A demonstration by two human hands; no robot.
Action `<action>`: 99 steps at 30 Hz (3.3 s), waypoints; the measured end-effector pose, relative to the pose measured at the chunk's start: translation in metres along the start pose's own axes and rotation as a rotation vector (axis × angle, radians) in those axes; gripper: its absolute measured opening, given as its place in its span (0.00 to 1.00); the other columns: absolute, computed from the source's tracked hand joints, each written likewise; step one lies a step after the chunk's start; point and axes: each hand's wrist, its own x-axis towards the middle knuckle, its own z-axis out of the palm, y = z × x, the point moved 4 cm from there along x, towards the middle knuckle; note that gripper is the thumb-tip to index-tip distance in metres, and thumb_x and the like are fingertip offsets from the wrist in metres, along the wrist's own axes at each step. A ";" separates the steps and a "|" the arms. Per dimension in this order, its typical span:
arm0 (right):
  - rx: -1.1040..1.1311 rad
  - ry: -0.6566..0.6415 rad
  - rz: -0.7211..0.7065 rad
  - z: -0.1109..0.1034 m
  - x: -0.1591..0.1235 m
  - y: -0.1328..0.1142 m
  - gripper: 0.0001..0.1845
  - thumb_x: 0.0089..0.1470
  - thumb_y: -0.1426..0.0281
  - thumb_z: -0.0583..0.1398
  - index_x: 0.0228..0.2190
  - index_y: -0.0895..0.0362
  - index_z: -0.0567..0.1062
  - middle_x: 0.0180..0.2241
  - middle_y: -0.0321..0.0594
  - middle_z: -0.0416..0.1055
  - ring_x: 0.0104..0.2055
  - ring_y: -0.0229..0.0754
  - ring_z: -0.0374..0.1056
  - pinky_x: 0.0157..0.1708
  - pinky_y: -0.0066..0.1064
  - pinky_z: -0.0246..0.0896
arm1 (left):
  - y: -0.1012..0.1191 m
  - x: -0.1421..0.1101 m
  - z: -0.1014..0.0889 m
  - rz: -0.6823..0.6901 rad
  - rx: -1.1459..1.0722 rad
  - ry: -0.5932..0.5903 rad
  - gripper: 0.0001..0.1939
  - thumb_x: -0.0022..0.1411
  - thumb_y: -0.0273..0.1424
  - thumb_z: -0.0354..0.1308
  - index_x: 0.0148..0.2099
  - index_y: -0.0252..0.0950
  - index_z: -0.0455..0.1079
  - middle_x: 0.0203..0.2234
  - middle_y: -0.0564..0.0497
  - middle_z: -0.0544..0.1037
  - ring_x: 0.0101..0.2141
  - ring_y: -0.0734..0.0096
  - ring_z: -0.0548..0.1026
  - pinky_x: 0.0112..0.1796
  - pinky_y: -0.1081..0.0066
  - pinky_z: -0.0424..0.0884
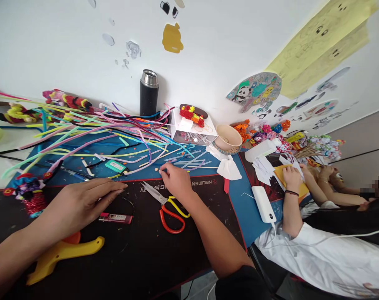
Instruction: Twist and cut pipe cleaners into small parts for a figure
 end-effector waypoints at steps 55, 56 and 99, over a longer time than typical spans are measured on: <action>-0.007 0.007 0.036 0.003 0.000 0.002 0.11 0.71 0.66 0.60 0.50 0.52 0.82 0.28 0.33 0.76 0.30 0.42 0.70 0.33 0.31 0.50 | 0.000 0.003 -0.002 -0.003 -0.006 -0.017 0.17 0.80 0.38 0.51 0.49 0.41 0.82 0.42 0.47 0.89 0.40 0.57 0.88 0.40 0.63 0.85; 0.002 0.005 0.033 0.003 -0.001 0.002 0.12 0.71 0.67 0.61 0.51 0.52 0.82 0.28 0.33 0.75 0.30 0.41 0.70 0.33 0.31 0.50 | 0.000 0.003 -0.002 0.003 -0.004 -0.013 0.17 0.80 0.37 0.51 0.49 0.40 0.82 0.42 0.46 0.89 0.39 0.56 0.88 0.39 0.63 0.85; -0.012 0.020 0.071 0.005 0.001 0.002 0.06 0.69 0.65 0.64 0.44 0.51 0.82 0.27 0.31 0.75 0.28 0.41 0.69 0.31 0.31 0.48 | 0.000 -0.002 0.001 0.000 -0.011 0.005 0.14 0.80 0.36 0.53 0.51 0.41 0.81 0.43 0.47 0.89 0.40 0.60 0.88 0.42 0.64 0.84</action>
